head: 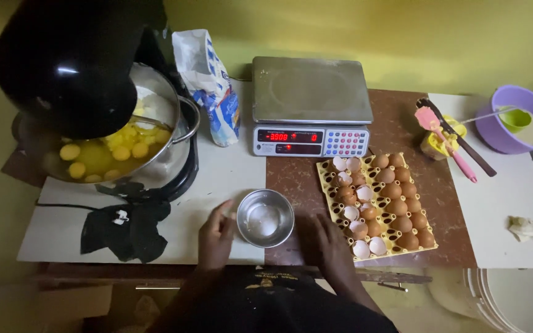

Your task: Cracking eggs one by one into a small bowl and then pouring them into a large stand mixer bowl.

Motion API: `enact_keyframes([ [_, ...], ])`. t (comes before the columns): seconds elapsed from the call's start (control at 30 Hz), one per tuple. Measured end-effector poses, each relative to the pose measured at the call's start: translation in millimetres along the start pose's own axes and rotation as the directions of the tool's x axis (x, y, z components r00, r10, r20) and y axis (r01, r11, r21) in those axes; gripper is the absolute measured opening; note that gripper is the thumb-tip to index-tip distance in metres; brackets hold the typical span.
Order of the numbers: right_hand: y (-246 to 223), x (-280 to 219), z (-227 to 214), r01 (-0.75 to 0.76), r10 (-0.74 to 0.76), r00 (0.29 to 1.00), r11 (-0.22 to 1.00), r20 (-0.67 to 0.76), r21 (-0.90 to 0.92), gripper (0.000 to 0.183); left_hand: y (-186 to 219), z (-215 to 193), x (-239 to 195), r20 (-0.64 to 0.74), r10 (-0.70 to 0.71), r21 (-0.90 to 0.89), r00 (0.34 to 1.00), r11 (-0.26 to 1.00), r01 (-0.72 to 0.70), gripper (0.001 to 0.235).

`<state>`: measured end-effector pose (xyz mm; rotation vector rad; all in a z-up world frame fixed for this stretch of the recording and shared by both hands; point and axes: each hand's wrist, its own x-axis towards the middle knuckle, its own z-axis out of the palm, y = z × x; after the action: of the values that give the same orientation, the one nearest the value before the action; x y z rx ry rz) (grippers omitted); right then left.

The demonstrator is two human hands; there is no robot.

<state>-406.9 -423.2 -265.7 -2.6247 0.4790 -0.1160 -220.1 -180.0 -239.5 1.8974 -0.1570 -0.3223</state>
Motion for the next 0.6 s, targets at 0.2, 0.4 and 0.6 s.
enact_keyframes([
  [0.2,-30.6,61.1,-7.0,0.137,0.03,0.963,0.801,-0.267,0.583,0.041,36.2,28.5,0.5,0.305,0.441,-0.149,0.844,0.898,-0.415,0.043],
  [0.4,-56.9,77.2,-11.7,-0.401,0.323,0.881,0.124,0.345,0.908,0.041,44.0,34.4,-2.8,0.314,0.234,-0.269,0.92,0.951,-0.151,0.033],
  [0.6,-62.5,74.3,6.5,-0.201,0.173,0.976,0.493,0.131,0.847,0.048,29.8,40.5,-7.0,0.259,0.118,-0.23,0.959,0.971,-0.058,0.041],
])
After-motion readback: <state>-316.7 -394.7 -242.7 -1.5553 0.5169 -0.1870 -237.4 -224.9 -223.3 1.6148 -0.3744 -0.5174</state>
